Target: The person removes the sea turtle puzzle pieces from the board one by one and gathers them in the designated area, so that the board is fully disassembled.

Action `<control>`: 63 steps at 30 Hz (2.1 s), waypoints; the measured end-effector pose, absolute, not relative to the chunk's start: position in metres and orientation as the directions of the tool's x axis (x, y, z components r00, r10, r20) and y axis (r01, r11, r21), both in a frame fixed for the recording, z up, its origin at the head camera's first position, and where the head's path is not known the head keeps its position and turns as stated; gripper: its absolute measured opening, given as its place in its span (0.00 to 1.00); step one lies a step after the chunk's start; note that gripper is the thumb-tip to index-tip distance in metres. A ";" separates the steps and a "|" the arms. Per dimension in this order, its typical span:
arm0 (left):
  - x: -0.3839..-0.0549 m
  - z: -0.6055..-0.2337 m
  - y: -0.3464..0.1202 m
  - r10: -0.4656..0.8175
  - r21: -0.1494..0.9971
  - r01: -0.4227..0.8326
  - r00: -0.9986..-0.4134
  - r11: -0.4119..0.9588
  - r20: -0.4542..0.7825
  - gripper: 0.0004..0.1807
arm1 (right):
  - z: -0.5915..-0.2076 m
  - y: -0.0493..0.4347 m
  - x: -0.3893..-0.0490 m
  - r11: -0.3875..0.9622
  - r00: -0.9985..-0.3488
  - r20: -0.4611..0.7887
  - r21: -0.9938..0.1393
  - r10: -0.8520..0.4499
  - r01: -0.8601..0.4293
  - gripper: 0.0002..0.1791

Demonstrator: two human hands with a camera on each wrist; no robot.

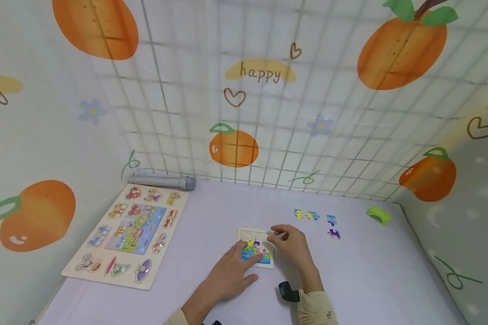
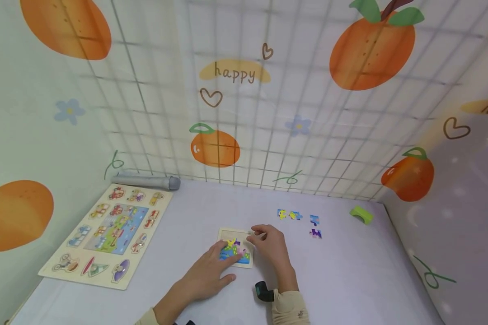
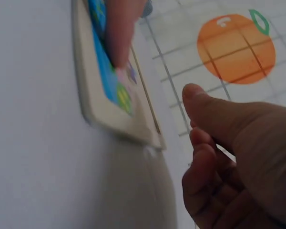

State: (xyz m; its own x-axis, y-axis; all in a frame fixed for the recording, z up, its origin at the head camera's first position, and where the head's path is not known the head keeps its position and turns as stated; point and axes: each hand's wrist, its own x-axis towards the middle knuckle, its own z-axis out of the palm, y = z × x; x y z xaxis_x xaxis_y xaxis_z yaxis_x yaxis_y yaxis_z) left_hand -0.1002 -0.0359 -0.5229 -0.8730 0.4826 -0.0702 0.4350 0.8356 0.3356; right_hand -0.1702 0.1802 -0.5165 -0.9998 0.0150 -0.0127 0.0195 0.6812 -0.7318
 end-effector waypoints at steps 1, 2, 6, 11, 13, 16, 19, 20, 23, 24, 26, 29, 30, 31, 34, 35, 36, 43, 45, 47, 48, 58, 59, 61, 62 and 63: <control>-0.100 -0.523 -0.036 0.485 0.338 0.437 -0.872 0.834 -0.069 0.30 | -0.517 0.177 -0.170 0.679 -1.000 -0.011 -0.734 0.000 0.008 0.16; -0.101 -0.523 -0.036 0.488 0.338 0.440 -0.870 0.832 -0.067 0.30 | -0.517 0.174 -0.170 0.677 -1.000 -0.009 -0.736 -0.015 -0.003 0.15; -0.101 -0.525 -0.037 0.506 0.320 0.471 -0.862 0.822 -0.032 0.30 | -0.518 0.163 -0.169 0.661 -0.997 0.000 -0.749 -0.075 -0.050 0.14; -0.101 -0.525 -0.038 0.519 0.304 0.491 -0.855 0.816 -0.012 0.30 | -0.520 0.153 -0.168 0.666 -0.992 0.001 -0.741 -0.130 -0.088 0.12; -0.101 -0.525 -0.038 0.518 0.311 0.486 -0.855 0.817 -0.023 0.30 | -0.521 0.150 -0.167 0.680 -0.989 0.001 -0.726 -0.149 -0.103 0.12; -0.101 -0.525 -0.039 0.517 0.312 0.484 -0.855 0.818 -0.031 0.30 | -0.523 0.146 -0.168 0.703 -0.987 0.001 -0.702 -0.162 -0.117 0.12; -0.102 -0.524 -0.039 0.521 0.300 0.490 -0.853 0.819 -0.028 0.30 | -0.524 0.144 -0.168 0.720 -0.986 0.010 -0.682 -0.164 -0.126 0.11; -0.102 -0.524 -0.039 0.522 0.295 0.492 -0.853 0.819 -0.026 0.29 | -0.524 0.144 -0.168 0.726 -0.986 0.011 -0.676 -0.164 -0.128 0.10; -0.102 -0.523 -0.038 0.526 0.285 0.500 -0.850 0.818 -0.019 0.29 | -0.525 0.144 -0.168 0.743 -0.986 0.009 -0.656 -0.167 -0.132 0.10; -0.102 -0.522 -0.038 0.525 0.281 0.499 -0.851 0.820 -0.022 0.29 | -0.526 0.144 -0.168 0.747 -0.985 0.010 -0.651 -0.171 -0.136 0.09; -0.102 -0.522 -0.038 0.521 0.282 0.494 -0.853 0.823 -0.028 0.29 | -0.527 0.143 -0.169 0.755 -0.984 0.009 -0.641 -0.175 -0.140 0.09; -0.102 -0.523 -0.038 0.520 0.285 0.493 -0.854 0.822 -0.022 0.29 | -0.526 0.143 -0.169 0.754 -0.983 0.011 -0.640 -0.183 -0.148 0.08; -0.102 -0.523 -0.038 0.521 0.287 0.494 -0.853 0.821 -0.022 0.29 | -0.525 0.143 -0.168 0.757 -0.983 0.009 -0.637 -0.185 -0.149 0.08; -0.102 -0.524 -0.038 0.523 0.290 0.497 -0.852 0.818 -0.013 0.29 | -0.525 0.143 -0.168 0.759 -0.982 0.007 -0.634 -0.186 -0.148 0.08; -0.102 -0.525 -0.039 0.526 0.292 0.503 -0.850 0.813 -0.001 0.29 | -0.523 0.142 -0.168 0.759 -0.981 -0.001 -0.634 -0.194 -0.150 0.08; -0.102 -0.525 -0.039 0.527 0.293 0.503 -0.850 0.813 -0.002 0.29 | -0.523 0.141 -0.168 0.762 -0.981 -0.002 -0.630 -0.196 -0.151 0.08; -0.103 -0.525 -0.039 0.527 0.292 0.504 -0.850 0.813 -0.004 0.29 | -0.523 0.141 -0.167 0.766 -0.981 -0.002 -0.625 -0.195 -0.151 0.08; -0.104 -0.530 -0.038 0.527 0.280 0.504 -0.850 0.817 -0.005 0.29 | -0.522 0.139 -0.168 0.789 -0.981 -0.004 -0.595 -0.193 -0.153 0.10; -0.105 -0.533 -0.038 0.523 0.277 0.502 -0.852 0.819 -0.004 0.30 | -0.523 0.139 -0.168 0.792 -0.982 -0.007 -0.592 -0.190 -0.149 0.10; -0.105 -0.536 -0.038 0.522 0.280 0.501 -0.853 0.819 0.000 0.30 | -0.523 0.138 -0.168 0.797 -0.984 -0.018 -0.589 -0.179 -0.134 0.10; -0.105 -0.537 -0.038 0.522 0.283 0.501 -0.853 0.818 0.003 0.30 | -0.523 0.138 -0.168 0.797 -0.984 -0.021 -0.590 -0.175 -0.129 0.10; -0.104 -0.530 -0.038 0.527 0.296 0.503 -0.850 0.812 0.000 0.29 | -0.523 0.137 -0.166 0.772 -0.990 -0.036 -0.630 -0.135 -0.082 0.07; -0.103 -0.528 -0.038 0.527 0.298 0.502 -0.850 0.812 -0.007 0.29 | -0.523 0.137 -0.166 0.766 -0.991 -0.036 -0.638 -0.132 -0.079 0.06; -0.103 -0.526 -0.037 0.527 0.303 0.495 -0.849 0.814 -0.027 0.29 | -0.522 0.138 -0.166 0.751 -0.991 -0.035 -0.657 -0.130 -0.075 0.06; -0.103 -0.526 -0.037 0.526 0.303 0.492 -0.850 0.816 -0.035 0.28 | -0.522 0.138 -0.166 0.742 -0.991 -0.039 -0.666 -0.127 -0.068 0.05; -0.103 -0.525 -0.037 0.523 0.302 0.487 -0.851 0.819 -0.045 0.28 | -0.522 0.138 -0.165 0.732 -0.991 -0.041 -0.679 -0.128 -0.067 0.05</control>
State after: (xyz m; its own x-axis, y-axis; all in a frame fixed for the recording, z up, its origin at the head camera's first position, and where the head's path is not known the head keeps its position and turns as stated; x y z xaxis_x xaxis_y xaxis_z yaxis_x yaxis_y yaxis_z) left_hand -0.1033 -0.0372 -0.5251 -0.8512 0.5230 -0.0448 0.4874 0.8192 0.3024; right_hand -0.1652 0.1378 -0.5218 -0.9909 -0.1284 -0.0410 -0.0667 0.7315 -0.6785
